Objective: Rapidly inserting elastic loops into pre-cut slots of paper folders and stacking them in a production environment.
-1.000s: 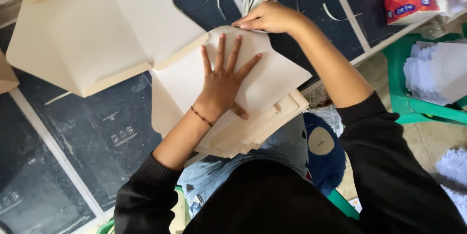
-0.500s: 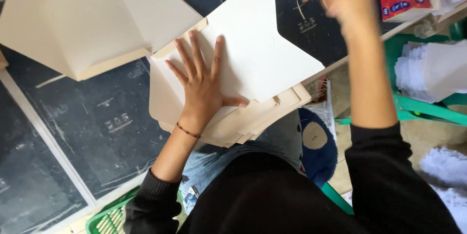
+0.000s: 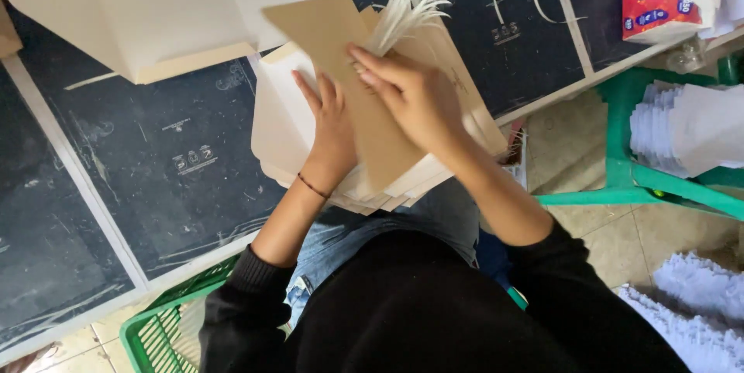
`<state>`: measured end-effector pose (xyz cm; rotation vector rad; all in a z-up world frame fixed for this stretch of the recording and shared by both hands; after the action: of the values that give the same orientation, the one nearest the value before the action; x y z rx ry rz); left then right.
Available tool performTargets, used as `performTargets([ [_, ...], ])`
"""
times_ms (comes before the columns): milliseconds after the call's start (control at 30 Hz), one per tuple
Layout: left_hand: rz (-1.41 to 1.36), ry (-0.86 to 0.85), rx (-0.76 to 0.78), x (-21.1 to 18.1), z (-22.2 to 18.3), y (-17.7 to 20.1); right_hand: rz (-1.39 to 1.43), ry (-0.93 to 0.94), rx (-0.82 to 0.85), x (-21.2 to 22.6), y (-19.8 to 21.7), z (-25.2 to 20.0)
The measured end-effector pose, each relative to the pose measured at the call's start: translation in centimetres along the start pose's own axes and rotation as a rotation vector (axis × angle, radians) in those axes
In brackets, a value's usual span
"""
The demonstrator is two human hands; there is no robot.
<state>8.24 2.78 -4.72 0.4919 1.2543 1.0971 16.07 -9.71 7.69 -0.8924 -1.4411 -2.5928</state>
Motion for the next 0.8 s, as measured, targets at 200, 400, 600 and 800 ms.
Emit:
performTargets([
  [200,-0.684,0.223,0.095,3.1,1.4,8.4,-0.502,-0.007,-0.004,0.7,-5.3,-1.6],
  [400,0.046,0.264,-0.263,9.6,2.1,13.0,-0.703,0.062,0.073,-0.7,-6.8,-3.1],
  [600,0.465,0.142,-0.382,14.8,3.0,13.6,-0.683,0.049,0.100,-0.5,-6.6,-3.0],
  [800,0.057,0.002,-0.360,6.3,-0.1,18.6,-0.774,0.101,0.079,-1.2,-7.7,-4.1],
])
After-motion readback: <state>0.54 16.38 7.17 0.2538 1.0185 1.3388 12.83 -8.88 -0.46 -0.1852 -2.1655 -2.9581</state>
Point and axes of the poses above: each hand's wrist, its own z-axis towards the middle knuckle, its own y-axis out of the back of the hand, x = y × z, the point moved 2 cm from there along z, towards the middle knuckle, and after that the axes turned 12 degrees about y, right-handed, at the moved point
